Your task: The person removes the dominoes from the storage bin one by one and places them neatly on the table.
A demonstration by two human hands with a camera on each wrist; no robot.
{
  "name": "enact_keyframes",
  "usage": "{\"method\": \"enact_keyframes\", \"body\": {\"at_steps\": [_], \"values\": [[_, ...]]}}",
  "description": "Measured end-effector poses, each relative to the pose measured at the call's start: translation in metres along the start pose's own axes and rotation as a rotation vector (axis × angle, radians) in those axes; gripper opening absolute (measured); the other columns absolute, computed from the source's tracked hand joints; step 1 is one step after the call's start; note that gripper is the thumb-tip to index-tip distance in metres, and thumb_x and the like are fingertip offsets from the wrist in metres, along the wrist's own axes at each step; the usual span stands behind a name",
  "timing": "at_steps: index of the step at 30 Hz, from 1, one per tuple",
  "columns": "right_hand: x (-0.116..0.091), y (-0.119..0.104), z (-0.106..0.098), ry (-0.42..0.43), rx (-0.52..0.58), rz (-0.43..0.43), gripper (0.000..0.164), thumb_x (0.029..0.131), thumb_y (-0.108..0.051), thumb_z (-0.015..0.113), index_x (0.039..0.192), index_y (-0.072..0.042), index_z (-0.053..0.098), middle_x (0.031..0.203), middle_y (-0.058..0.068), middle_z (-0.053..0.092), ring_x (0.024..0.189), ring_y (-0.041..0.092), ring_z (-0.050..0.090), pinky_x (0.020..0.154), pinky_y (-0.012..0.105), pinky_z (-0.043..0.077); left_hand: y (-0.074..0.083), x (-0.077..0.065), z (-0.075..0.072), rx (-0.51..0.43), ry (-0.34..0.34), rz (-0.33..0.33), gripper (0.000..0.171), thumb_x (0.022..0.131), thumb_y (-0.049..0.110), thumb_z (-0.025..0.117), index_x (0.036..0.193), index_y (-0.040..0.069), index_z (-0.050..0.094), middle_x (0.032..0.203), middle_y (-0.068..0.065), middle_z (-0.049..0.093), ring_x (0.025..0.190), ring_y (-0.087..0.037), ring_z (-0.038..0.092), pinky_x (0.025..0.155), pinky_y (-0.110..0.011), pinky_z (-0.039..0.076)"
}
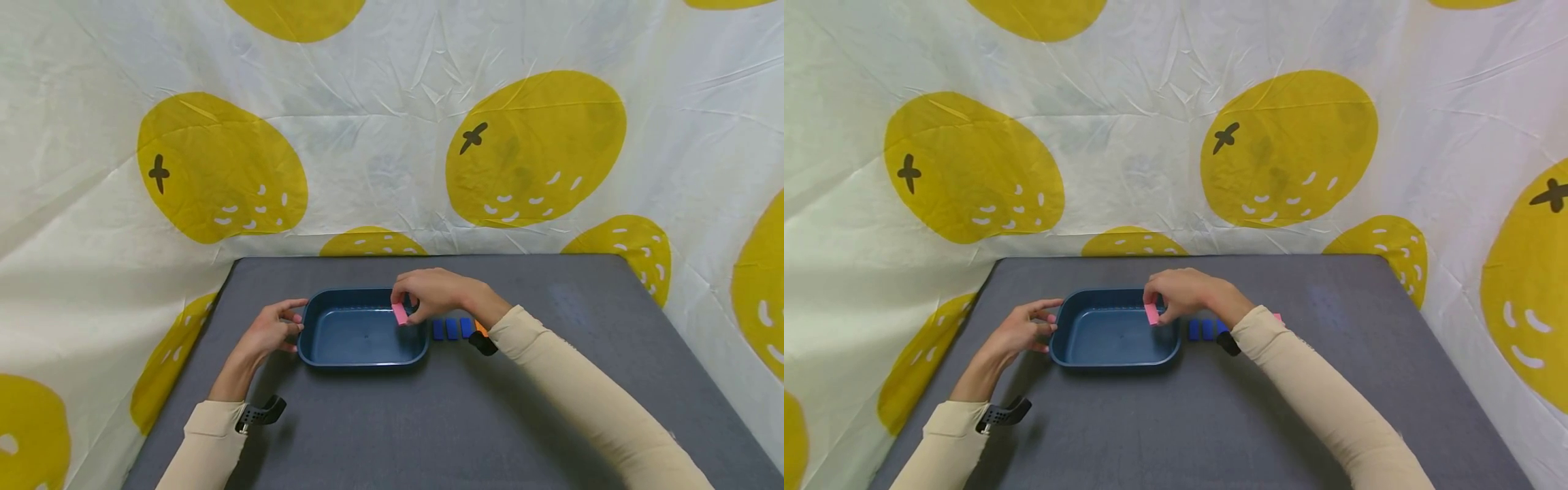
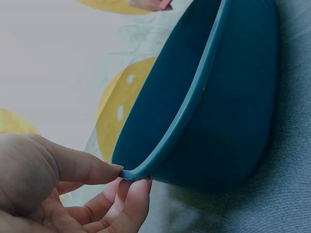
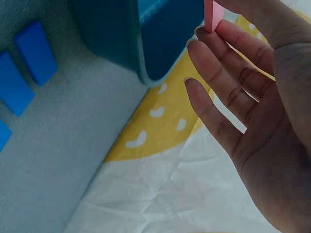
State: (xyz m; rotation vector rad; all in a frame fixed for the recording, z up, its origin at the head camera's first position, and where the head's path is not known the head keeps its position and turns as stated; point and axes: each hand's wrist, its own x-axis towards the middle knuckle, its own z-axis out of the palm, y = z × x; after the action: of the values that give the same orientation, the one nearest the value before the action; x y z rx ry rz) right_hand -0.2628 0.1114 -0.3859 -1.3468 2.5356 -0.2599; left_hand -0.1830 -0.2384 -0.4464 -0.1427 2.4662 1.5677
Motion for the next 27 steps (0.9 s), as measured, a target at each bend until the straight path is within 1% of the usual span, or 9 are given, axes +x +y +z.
{"method": "enact_keyframes", "body": {"at_steps": [5,8,15,27], "values": [[-0.014,0.008,-0.003,0.026,0.057,0.012,0.035,0.087,-0.035,0.08,0.118,-0.024,0.069,0.112,-0.011,0.061,0.099,0.019,0.063,0.08,0.031,0.051,0.0,0.001,0.0,0.001,-0.003,0.001,0.056,0.097,-0.007,0.055,0.15,0.007,0.047,0.115,-0.02,0.049,0.088,-0.026,0.058,0.061,-0.039,0.06],[-0.022,0.014,-0.003,0.039,0.087,0.028,0.036,0.087,-0.034,0.08,0.119,-0.024,0.069,0.114,-0.011,0.062,0.1,0.018,0.064,0.082,0.032,0.052,0.0,0.002,-0.001,-0.001,-0.005,0.0,0.056,0.097,-0.007,0.056,0.15,0.007,0.047,0.114,-0.02,0.049,0.088,-0.026,0.057,0.061,-0.038,0.06],[-0.041,0.03,-0.003,0.057,0.108,0.055,0.038,0.086,-0.034,0.081,0.12,-0.021,0.068,0.118,-0.009,0.063,0.101,0.016,0.065,0.088,0.035,0.053,0.0,0.003,-0.001,-0.003,-0.008,-0.004,0.056,0.097,-0.007,0.056,0.15,0.007,0.048,0.114,-0.019,0.048,0.089,-0.026,0.057,0.061,-0.039,0.06],[-0.075,0.057,0.008,0.094,0.143,0.163,0.038,0.089,-0.03,0.079,0.124,-0.021,0.068,0.121,-0.007,0.063,0.103,0.017,0.063,0.089,0.038,0.054,0.0,0.0,-0.002,-0.007,-0.008,0.002,0.055,0.097,-0.007,0.056,0.15,0.006,0.048,0.111,-0.018,0.049,0.088,-0.026,0.057,0.062,-0.041,0.06]]}}
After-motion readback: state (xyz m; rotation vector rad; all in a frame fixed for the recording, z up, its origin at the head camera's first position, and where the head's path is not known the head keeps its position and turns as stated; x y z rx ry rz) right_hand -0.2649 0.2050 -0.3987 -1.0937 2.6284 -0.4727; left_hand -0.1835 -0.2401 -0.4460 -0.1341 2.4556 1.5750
